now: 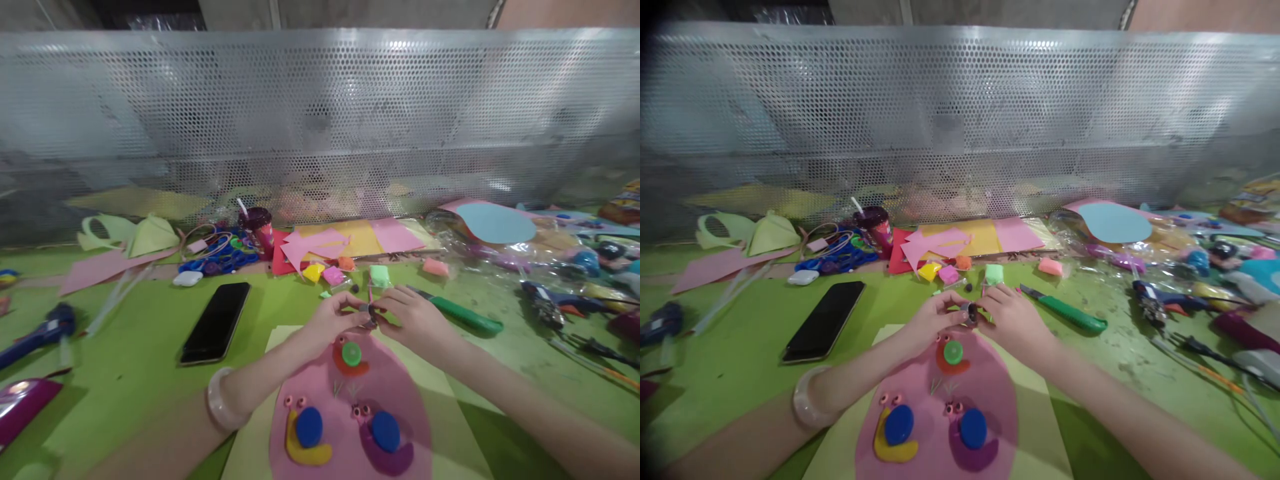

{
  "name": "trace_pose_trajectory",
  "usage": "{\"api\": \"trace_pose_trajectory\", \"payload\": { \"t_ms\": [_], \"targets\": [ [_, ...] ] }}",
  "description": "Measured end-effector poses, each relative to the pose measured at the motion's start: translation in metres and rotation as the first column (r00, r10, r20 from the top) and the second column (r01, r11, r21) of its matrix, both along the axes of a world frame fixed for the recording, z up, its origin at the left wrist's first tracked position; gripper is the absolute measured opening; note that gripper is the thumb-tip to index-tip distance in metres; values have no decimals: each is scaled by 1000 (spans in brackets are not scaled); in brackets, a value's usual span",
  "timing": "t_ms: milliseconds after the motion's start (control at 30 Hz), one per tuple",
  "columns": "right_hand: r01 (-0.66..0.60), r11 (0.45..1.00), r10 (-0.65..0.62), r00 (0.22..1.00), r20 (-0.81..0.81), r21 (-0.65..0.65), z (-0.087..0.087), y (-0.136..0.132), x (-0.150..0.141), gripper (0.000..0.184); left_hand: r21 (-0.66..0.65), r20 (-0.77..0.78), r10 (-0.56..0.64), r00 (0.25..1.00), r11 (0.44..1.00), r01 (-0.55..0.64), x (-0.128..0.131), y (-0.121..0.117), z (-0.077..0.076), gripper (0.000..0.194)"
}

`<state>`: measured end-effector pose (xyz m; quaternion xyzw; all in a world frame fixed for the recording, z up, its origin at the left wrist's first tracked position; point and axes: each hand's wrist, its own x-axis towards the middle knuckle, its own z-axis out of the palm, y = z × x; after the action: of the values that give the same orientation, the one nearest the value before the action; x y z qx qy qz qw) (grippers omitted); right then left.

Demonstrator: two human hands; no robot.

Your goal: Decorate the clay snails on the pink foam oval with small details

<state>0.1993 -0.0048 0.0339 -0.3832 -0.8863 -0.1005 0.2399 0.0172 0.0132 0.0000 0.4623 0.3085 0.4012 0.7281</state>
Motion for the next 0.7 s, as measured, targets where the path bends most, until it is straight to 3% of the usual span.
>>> {"api": "trace_pose_trajectory", "payload": {
  "t_ms": [467,700],
  "targets": [
    [11,1000,-10,1000,-16,22,-6,-1,-4,10,-4,-66,9,998,1000,-9,-2,-2,3,43],
    [-47,993,11,954,-301,-112,2,5,1,19,77,-44,33,998,997,-30,-5,3,-1,30]
  ]
}}
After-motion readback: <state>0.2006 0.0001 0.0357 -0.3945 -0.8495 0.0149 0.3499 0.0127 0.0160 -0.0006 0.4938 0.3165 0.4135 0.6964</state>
